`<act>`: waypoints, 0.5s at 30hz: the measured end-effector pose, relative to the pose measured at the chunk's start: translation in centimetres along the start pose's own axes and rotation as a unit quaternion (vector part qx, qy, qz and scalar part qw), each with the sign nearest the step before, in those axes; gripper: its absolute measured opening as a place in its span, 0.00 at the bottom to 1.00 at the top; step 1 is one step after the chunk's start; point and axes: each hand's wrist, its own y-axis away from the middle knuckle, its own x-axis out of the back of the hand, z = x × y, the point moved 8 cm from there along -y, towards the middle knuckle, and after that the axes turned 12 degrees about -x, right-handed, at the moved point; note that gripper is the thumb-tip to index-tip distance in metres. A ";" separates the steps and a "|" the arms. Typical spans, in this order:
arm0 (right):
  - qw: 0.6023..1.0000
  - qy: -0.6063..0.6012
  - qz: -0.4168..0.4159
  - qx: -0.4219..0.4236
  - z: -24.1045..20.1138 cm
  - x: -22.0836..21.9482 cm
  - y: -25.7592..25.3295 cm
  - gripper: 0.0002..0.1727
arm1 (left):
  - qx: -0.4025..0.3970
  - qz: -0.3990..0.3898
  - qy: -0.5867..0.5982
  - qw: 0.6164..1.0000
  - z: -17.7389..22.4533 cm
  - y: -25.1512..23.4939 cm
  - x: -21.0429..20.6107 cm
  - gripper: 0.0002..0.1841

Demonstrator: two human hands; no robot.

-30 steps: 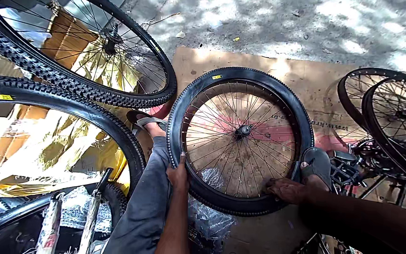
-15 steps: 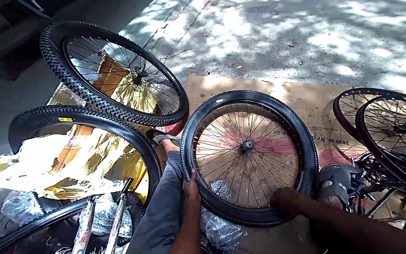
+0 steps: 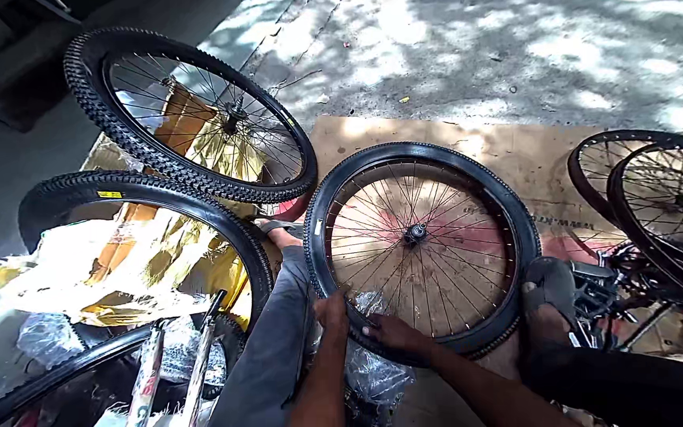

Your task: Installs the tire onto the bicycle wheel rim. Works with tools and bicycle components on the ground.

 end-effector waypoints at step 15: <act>0.976 0.166 0.116 -0.082 -2.0 2.4 4.1 0.26 | 0.004 -0.121 0.223 0.967 -4.6 1.3 -1.4 0.40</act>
